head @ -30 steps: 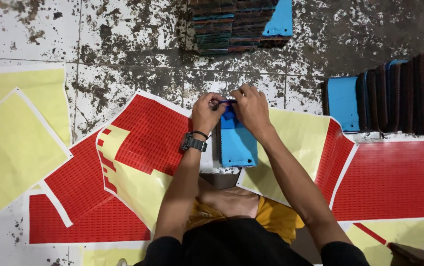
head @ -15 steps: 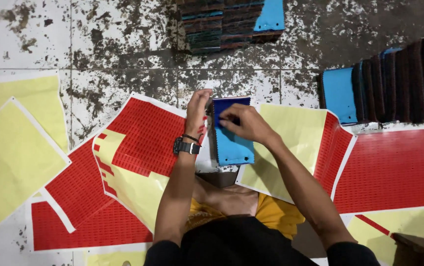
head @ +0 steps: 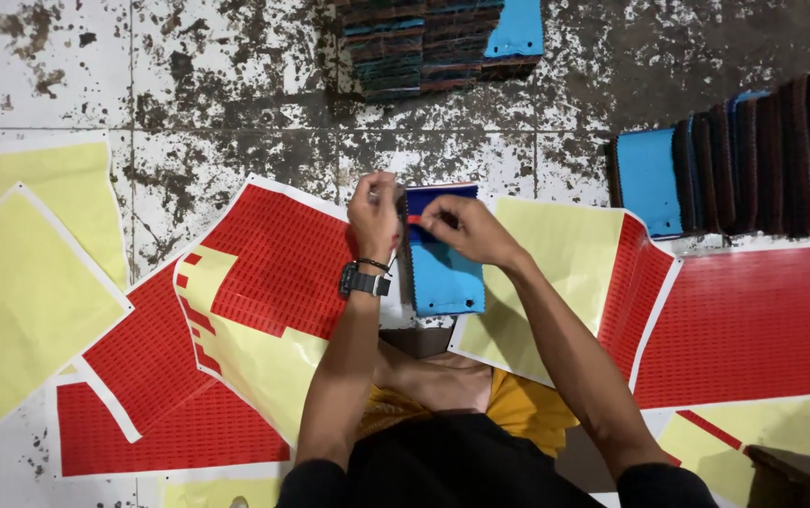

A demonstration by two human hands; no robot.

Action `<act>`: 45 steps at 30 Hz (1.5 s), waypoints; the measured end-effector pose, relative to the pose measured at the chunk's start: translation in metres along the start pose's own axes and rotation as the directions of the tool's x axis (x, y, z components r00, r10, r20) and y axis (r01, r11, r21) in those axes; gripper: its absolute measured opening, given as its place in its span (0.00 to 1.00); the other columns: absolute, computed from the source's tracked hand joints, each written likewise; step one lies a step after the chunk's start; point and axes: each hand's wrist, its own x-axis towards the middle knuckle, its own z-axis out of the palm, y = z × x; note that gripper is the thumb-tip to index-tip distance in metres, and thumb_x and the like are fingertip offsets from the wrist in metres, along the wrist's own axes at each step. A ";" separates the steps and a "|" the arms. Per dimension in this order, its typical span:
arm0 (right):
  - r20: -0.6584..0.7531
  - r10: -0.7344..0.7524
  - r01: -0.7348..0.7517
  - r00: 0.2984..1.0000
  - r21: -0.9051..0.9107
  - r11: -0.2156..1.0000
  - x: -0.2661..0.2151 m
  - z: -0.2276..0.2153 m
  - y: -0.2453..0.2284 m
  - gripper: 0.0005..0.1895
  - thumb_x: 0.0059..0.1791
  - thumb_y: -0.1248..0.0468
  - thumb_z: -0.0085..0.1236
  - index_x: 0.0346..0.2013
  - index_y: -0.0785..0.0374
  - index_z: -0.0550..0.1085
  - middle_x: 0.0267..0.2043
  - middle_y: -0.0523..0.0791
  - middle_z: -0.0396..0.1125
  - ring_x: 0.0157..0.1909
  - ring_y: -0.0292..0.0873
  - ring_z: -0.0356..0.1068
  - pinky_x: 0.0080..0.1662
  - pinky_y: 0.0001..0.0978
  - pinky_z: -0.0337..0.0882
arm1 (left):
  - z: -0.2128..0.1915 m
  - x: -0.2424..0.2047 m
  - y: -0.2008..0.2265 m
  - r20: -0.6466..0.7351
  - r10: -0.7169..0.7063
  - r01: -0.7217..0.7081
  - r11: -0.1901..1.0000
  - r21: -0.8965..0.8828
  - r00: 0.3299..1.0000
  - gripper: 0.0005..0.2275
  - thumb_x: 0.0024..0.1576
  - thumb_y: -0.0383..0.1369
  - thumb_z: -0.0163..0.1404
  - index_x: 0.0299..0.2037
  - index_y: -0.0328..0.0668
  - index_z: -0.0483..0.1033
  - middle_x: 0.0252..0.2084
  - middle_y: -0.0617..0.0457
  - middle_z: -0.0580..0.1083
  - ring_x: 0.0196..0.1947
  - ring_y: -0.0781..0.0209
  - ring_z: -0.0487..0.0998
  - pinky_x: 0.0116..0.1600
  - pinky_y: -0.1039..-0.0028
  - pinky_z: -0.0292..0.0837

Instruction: The person sits on the floor and assembles spiral-bound notebooks by hand. They peel adhesive strips from red and yellow sheets and apply them to the spines of blue, purple, and white notebooks, pressing the adhesive to secure the covers.

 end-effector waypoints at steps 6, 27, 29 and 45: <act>-0.003 0.060 -0.059 0.998 -0.259 0.964 0.014 -0.016 -0.004 0.06 0.54 0.65 0.56 0.43 0.60 0.80 0.28 0.48 0.75 0.32 0.49 0.76 0.37 0.40 0.74 | -0.021 0.004 -0.014 0.179 -0.049 0.030 0.994 0.107 0.983 0.10 0.50 0.37 0.57 0.42 0.59 0.82 0.33 0.55 0.80 0.43 0.50 0.80 0.50 0.62 0.73; -0.124 -0.412 0.122 0.902 -0.845 0.520 0.031 -0.006 0.054 0.06 0.44 0.61 0.69 0.33 0.49 0.79 0.31 0.39 0.67 0.36 0.49 0.73 0.37 0.45 0.75 | -0.001 0.016 -0.032 0.172 0.175 -0.194 0.976 0.098 0.969 0.10 0.48 0.31 0.63 0.39 0.53 0.80 0.30 0.52 0.79 0.38 0.48 0.82 0.46 0.60 0.76; -0.123 -0.517 0.153 0.847 -0.875 0.460 0.026 -0.005 0.048 0.03 0.46 0.62 0.68 0.31 0.48 0.80 0.31 0.39 0.69 0.36 0.45 0.73 0.39 0.40 0.74 | -0.013 0.007 -0.004 0.162 0.084 -0.089 0.996 0.019 0.983 0.09 0.50 0.31 0.60 0.41 0.50 0.80 0.32 0.52 0.80 0.34 0.55 0.80 0.42 0.65 0.76; 0.099 -0.196 0.207 0.976 -0.109 0.972 -0.008 -0.012 -0.038 0.08 0.48 0.68 0.61 0.42 0.65 0.79 0.38 0.57 0.75 0.45 0.65 0.75 0.48 0.56 0.73 | 0.014 0.025 -0.023 0.251 0.127 -0.101 0.988 -0.114 0.960 0.13 0.63 0.39 0.46 0.50 0.43 0.78 0.47 0.41 0.74 0.56 0.41 0.73 0.64 0.56 0.63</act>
